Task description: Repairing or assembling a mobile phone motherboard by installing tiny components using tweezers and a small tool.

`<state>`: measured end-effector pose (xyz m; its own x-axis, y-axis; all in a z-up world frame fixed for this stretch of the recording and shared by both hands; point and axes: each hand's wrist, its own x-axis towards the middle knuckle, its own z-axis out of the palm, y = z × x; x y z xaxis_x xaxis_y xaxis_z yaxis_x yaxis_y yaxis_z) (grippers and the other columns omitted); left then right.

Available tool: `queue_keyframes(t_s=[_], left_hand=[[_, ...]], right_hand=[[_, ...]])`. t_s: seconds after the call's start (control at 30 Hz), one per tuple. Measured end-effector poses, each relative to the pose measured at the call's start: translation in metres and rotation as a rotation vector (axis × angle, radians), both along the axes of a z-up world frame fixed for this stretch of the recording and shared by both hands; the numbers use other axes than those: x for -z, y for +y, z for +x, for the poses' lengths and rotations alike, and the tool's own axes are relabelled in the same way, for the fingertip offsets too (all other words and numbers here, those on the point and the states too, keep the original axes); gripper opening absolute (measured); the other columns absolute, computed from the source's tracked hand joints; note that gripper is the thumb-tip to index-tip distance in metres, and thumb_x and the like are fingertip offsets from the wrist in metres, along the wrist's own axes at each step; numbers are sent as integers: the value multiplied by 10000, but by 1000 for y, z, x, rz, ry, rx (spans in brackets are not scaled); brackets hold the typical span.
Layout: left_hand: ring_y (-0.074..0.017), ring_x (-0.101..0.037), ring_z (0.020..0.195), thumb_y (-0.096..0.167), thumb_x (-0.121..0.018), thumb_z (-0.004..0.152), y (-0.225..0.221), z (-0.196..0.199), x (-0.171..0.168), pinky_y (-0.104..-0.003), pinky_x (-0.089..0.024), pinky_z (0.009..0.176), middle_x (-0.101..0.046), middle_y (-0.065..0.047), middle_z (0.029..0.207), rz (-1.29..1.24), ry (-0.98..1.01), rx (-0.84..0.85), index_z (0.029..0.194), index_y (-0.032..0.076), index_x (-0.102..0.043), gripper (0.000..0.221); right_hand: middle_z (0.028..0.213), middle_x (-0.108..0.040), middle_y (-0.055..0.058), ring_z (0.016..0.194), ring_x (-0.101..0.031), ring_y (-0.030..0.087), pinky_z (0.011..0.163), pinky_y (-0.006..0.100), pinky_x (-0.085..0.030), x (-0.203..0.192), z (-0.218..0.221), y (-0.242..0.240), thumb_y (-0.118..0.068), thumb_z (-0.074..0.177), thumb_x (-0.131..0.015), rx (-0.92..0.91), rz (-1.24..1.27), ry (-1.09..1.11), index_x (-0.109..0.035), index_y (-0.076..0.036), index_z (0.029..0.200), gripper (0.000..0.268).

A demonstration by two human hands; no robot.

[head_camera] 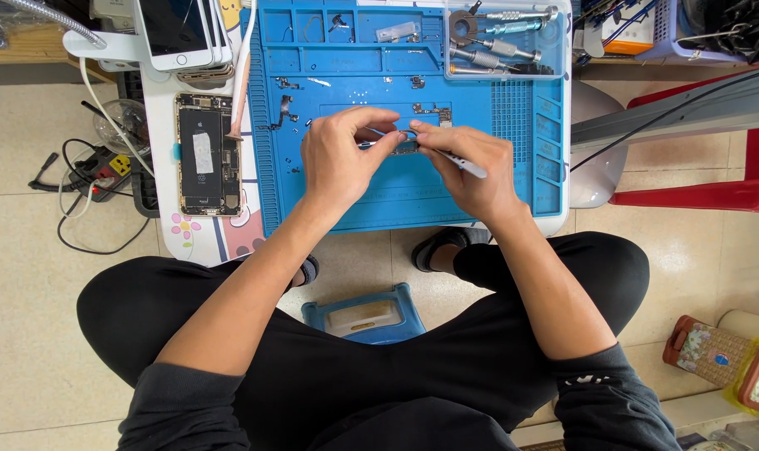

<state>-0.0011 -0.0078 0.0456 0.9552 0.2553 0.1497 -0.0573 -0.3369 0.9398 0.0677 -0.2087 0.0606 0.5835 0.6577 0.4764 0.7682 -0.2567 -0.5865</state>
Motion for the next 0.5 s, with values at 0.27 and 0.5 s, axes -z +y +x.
queue_keyframes(t_s=[0.27, 0.5], left_hand=[[-358, -789, 898, 216, -712, 1025, 3, 1, 3, -428, -653, 744, -806, -120, 888, 101, 61, 41, 994, 117, -827, 154], [-360, -784, 908, 330, -639, 1055, 3, 0, 8, -427, -642, 752, -808, -86, 856, 88, 103, 65, 924, 157, -830, 289]], right_hand=[[972, -826, 130, 796, -796, 231, 679, 298, -615, 10, -15, -1, -50, 1047, -727, 119, 173, 223, -761, -29, 1093, 61], [886, -810, 125, 755, -792, 256, 637, 280, -594, 42, -50, 5, -43, 1016, -746, 257, 149, 271, -780, -15, 1041, 50]])
